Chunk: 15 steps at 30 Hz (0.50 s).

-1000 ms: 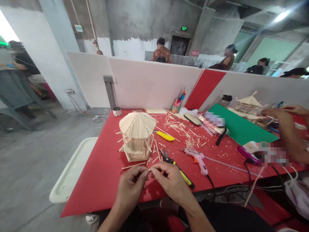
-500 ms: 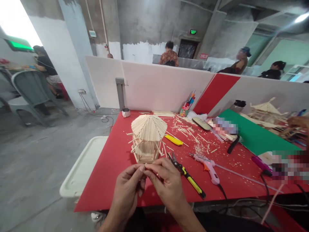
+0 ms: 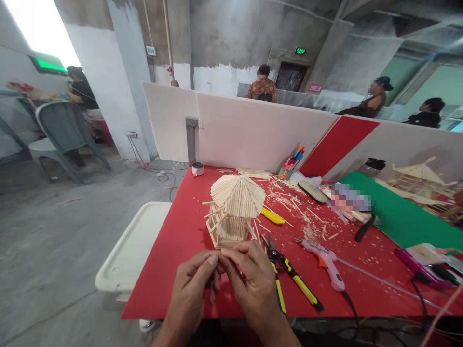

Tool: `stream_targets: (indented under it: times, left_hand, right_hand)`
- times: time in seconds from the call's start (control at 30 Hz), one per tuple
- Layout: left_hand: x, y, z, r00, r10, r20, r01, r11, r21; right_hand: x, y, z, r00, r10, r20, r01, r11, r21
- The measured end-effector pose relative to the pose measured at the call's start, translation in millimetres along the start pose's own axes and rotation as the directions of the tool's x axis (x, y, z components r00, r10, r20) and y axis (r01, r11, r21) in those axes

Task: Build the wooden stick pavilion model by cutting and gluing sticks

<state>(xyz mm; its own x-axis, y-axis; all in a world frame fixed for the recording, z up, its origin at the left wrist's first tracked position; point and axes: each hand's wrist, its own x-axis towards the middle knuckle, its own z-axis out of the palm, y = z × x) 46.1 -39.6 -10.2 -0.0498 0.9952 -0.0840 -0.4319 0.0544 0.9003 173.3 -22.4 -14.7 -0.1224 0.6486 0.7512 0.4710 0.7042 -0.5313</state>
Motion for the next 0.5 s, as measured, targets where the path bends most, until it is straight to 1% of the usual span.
stream_targets:
  times: [0.07,0.17,0.27,0.33,0.4,0.47,0.5]
  left_hand:
    - [-0.6,-0.8,0.4,1.0,-0.018,-0.013,0.018,0.999,-0.036]
    - [-2.1,0.3,3.7,0.994,-0.089,-0.06,0.08,0.987,-0.137]
    - [-2.3,1.7,6.7,0.988,-0.124,-0.093,0.107,0.979,-0.172]
    - [-0.2,2.1,6.8,0.98,-0.125,-0.155,0.096,0.978,-0.184]
    - [3.9,2.8,5.7,0.961,-0.121,-0.249,0.067,0.975,-0.213]
    - [8.9,4.5,4.5,0.938,-0.118,-0.325,0.037,0.969,-0.245]
    - [11.3,5.6,4.2,0.93,-0.127,-0.345,0.036,0.965,-0.259]
  right_hand:
    - [-1.3,-0.3,3.2,0.999,-0.012,-0.046,0.01,0.999,-0.036]
    - [-3.2,0.0,7.7,0.996,-0.017,-0.093,0.01,0.997,-0.074]
    - [-3.1,0.8,12.2,0.989,-0.068,-0.132,0.053,0.992,-0.119]
    - [-1.4,1.8,15.8,0.977,-0.128,-0.172,0.097,0.98,-0.176]
    - [1.2,3.0,20.2,0.964,-0.179,-0.197,0.129,0.962,-0.241]
    - [3.7,4.4,25.2,0.96,-0.196,-0.198,0.135,0.948,-0.287]
    - [4.6,5.0,27.6,0.961,-0.195,-0.196,0.13,0.944,-0.302]
